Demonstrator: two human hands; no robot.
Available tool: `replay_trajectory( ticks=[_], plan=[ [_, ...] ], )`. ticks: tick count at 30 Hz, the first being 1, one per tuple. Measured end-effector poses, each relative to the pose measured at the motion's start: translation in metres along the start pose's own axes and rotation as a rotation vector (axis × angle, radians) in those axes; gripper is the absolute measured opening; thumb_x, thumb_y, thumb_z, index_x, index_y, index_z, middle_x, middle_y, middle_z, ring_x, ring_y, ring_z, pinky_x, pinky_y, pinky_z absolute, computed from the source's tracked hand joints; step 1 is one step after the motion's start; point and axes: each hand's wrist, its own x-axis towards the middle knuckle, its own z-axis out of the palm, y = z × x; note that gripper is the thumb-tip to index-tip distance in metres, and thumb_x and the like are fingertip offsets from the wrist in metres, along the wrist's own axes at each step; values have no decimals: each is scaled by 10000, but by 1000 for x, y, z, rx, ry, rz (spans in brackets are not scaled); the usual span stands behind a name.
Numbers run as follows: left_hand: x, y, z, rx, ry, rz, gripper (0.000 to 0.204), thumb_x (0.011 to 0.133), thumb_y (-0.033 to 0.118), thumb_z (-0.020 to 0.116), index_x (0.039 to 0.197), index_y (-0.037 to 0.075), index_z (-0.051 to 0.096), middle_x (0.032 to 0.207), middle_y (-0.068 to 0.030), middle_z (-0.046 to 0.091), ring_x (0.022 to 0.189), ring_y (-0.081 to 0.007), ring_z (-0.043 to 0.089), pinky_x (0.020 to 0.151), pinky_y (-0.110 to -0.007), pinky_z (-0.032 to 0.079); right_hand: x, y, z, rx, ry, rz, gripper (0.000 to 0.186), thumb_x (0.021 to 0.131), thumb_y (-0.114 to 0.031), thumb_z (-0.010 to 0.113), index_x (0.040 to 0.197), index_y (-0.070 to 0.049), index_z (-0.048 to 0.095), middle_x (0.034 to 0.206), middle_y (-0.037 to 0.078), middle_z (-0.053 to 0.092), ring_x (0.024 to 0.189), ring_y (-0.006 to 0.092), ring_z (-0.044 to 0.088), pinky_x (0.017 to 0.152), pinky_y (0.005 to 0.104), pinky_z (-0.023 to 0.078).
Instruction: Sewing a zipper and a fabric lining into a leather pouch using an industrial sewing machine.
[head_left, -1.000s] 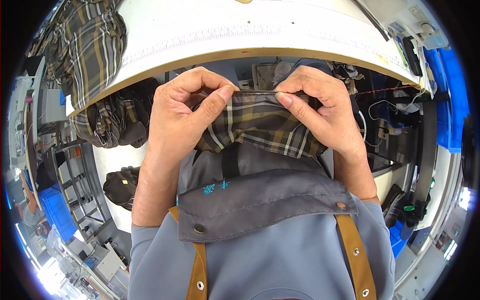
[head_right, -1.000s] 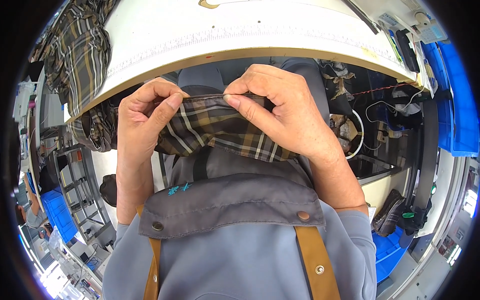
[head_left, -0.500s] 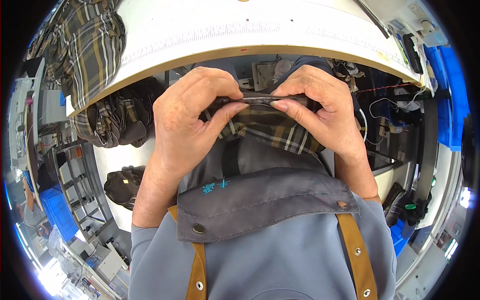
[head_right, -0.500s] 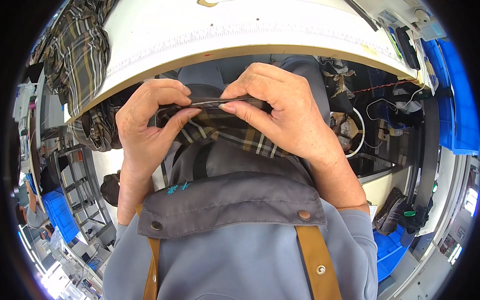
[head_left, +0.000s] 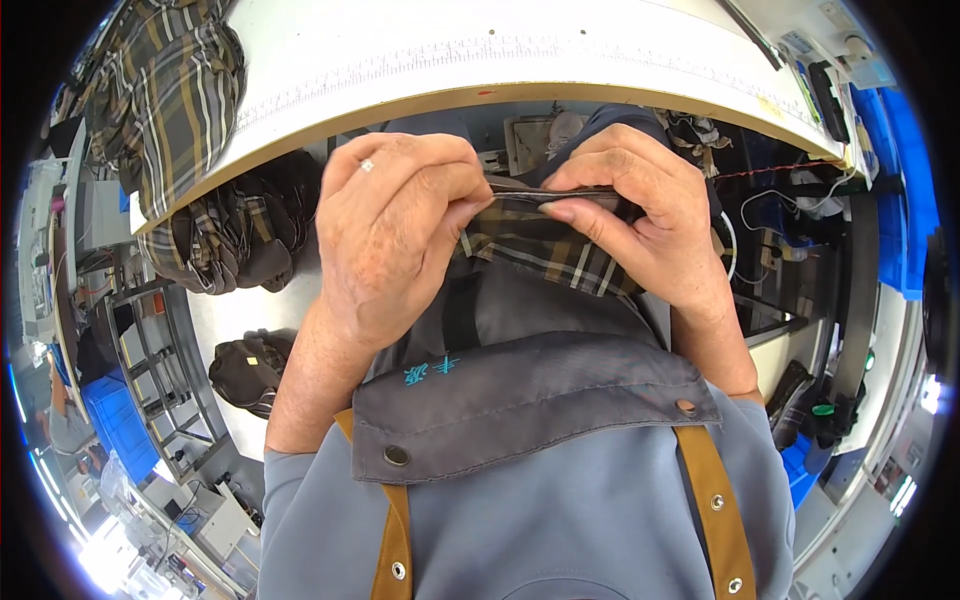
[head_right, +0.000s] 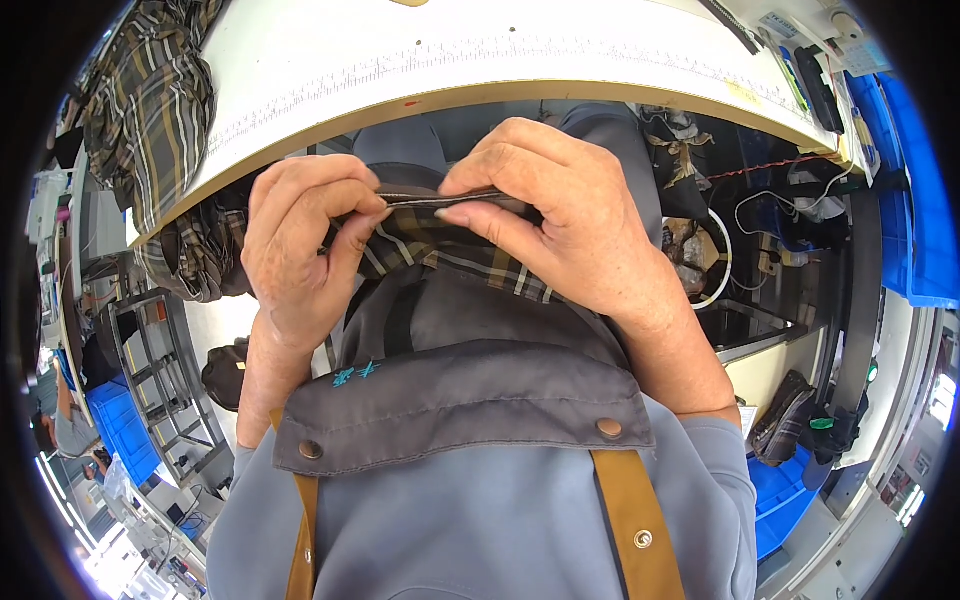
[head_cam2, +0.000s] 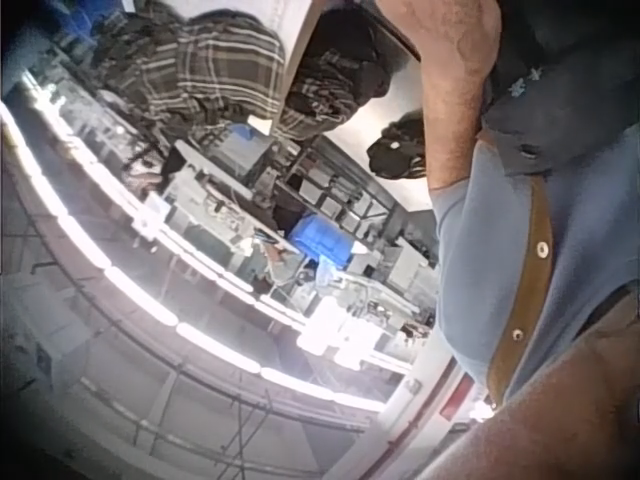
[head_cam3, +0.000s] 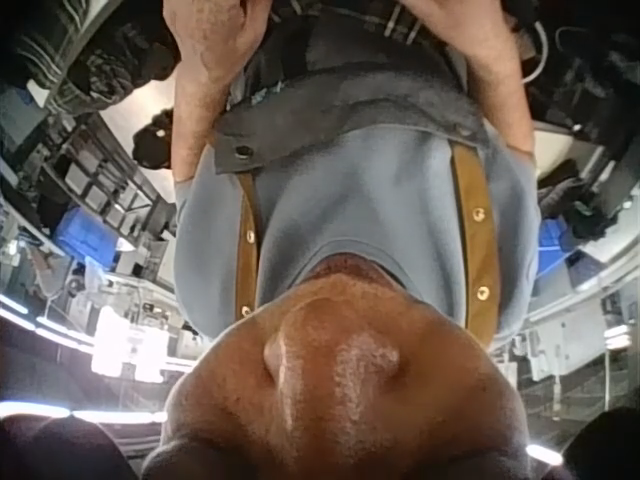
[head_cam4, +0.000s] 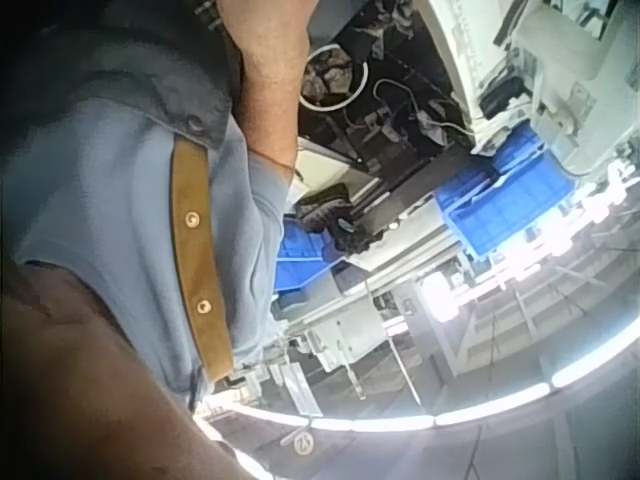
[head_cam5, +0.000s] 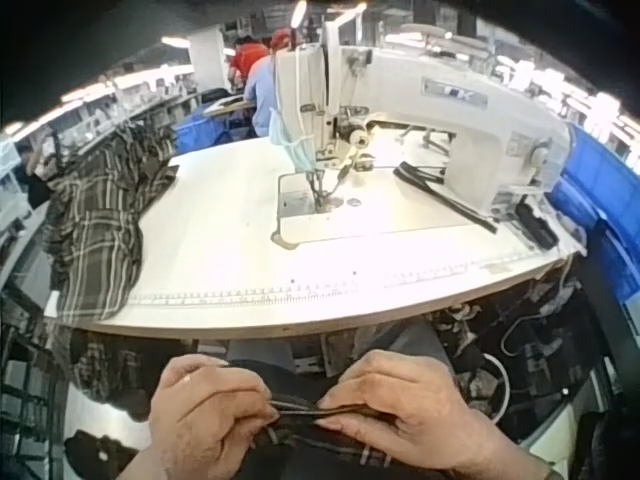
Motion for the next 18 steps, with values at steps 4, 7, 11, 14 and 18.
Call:
replay_trajectory(
  ticks=[4, 7, 11, 14, 18],
  plan=[
    [-5, 1, 5, -138, -58, -101, 157, 777, 29, 755, 891, 67, 654, 903, -13, 678, 834, -163, 673, 787, -315, 486, 0, 4, 5, -56, -19, -22, 150, 798, -54, 783, 929, -34, 712, 848, 83, 666, 749, 229, 657, 638, 314, 512],
    [-11, -1, 5, -537, -116, -529, 114, 874, 43, 716, 971, 32, 657, 910, -29, 687, 840, -138, 672, 742, -285, 505, -1, 8, 3, 47, -23, 32, 125, 828, -58, 768, 938, -29, 715, 823, 79, 654, 722, 207, 646, 619, 304, 497],
    [-14, -10, 3, -732, -146, -685, 272, 961, 56, 668, 1198, 4, 547, 948, -66, 739, 921, -66, 623, 851, -223, 452, -4, 13, -1, 191, -43, 212, 88, 870, -74, 742, 932, -15, 721, 805, 54, 645, 701, 139, 591, 605, 271, 443],
    [-16, -13, 3, -784, -106, -696, 263, 956, 65, 650, 1198, -11, 581, 936, -45, 711, 844, -66, 607, 792, -229, 468, -6, 17, -1, 262, -17, 264, 102, 893, -109, 722, 919, -10, 723, 793, 33, 636, 708, 107, 553, 615, 263, 413],
    [-15, -11, 2, -704, -67, -642, 258, 943, 56, 628, 1189, -15, 603, 903, -22, 686, 745, -46, 566, 715, -223, 472, -8, 21, 0, 245, -39, 309, 139, 910, -148, 712, 913, -9, 720, 783, 30, 633, 720, 109, 558, 629, 265, 418]
  ],
)
